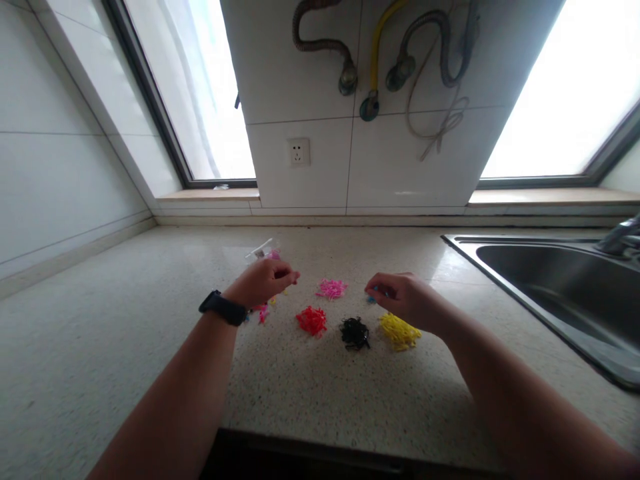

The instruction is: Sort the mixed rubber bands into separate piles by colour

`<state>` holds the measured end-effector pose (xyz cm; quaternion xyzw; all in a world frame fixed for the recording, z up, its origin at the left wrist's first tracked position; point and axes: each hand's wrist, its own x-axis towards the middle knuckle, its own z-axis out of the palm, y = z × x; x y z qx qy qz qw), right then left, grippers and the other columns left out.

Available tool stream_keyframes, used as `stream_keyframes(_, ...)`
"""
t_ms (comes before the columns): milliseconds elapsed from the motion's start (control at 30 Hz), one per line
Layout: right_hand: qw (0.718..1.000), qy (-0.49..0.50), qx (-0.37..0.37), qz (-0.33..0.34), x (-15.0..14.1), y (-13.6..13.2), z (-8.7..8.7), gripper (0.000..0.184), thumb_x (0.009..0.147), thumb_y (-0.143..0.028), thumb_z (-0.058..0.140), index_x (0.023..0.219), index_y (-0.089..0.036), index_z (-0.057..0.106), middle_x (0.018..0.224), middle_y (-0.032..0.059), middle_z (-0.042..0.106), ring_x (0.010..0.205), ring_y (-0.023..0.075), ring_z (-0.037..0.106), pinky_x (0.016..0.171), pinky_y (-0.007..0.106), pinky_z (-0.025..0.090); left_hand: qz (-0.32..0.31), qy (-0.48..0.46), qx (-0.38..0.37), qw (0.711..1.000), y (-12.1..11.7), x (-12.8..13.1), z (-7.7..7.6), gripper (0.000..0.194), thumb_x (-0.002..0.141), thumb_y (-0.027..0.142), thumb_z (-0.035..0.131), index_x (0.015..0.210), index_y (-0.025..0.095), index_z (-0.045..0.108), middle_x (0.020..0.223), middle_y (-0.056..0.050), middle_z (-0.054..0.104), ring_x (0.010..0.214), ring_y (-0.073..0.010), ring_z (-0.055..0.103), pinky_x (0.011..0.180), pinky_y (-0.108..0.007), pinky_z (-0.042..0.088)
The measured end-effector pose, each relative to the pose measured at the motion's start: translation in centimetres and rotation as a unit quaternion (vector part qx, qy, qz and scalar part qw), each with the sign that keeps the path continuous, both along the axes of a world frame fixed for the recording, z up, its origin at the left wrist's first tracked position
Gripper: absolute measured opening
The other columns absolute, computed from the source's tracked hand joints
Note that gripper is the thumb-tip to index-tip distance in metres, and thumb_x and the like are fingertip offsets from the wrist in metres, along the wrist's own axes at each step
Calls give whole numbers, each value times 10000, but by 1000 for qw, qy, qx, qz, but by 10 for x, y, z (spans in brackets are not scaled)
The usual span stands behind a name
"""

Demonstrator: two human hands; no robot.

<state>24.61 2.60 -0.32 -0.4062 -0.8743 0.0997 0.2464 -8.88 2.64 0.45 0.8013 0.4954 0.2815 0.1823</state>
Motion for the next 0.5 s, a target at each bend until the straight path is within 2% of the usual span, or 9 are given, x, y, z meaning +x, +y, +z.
stream_keyframes(67, 1000, 2, 1, 2, 0, 1, -1, 204, 937, -344, 570, 910, -203, 714, 655, -6, 635, 561, 111, 511, 573, 259, 360, -2, -30, -11, 999, 5, 3, 2, 397, 942, 441, 522, 792, 134, 725, 600, -9, 569, 520, -106, 467, 499, -233, 334)
stream_keyframes(167, 1000, 5, 3, 6, 0, 2, -3, 210, 938, -351, 569, 910, -202, 714, 641, -14, 621, 554, 110, 504, 569, 253, 356, -20, -10, -13, 1000, 12, 2, 10, 399, 945, 444, 519, 792, 138, 726, 620, -19, 594, 534, -111, 481, 513, -236, 347)
stream_keyframes(267, 1000, 6, 6, 6, 1, 3, -4, 207, 935, -346, 570, 909, -204, 718, 637, -15, 617, 556, 111, 506, 567, 255, 347, -11, 38, 66, 997, 14, -14, 12, 366, 946, 409, 520, 756, 152, 697, 634, -13, 591, 583, -119, 495, 570, -247, 359)
stream_keyframes(333, 1000, 5, 6, 3, 1, 4, -4, 201, 930, -339, 575, 905, -202, 719, 641, -12, 624, 558, 111, 509, 569, 257, 345, 31, 43, 132, 990, 11, -32, 4, 359, 949, 371, 504, 704, 154, 652, 646, -9, 581, 600, -121, 485, 593, -253, 355)
stream_keyframes(400, 1000, 3, 4, 0, 1, 5, -5, 198, 930, -333, 574, 907, -200, 720, 648, -9, 631, 561, 110, 511, 574, 258, 346, 86, 28, 161, 983, 8, -52, -8, 376, 951, 365, 486, 669, 158, 624, 589, 9, 520, 576, -124, 450, 588, -258, 344)
stream_keyframes(500, 1000, 3, -2, -5, 2, 5, -4, 196, 931, -325, 571, 913, -201, 722, 653, -10, 629, 569, 111, 512, 578, 257, 349, 140, -24, 125, 982, 7, -75, -25, 383, 932, 388, 487, 657, 162, 627, 533, 29, 452, 529, -122, 417, 542, -249, 319)
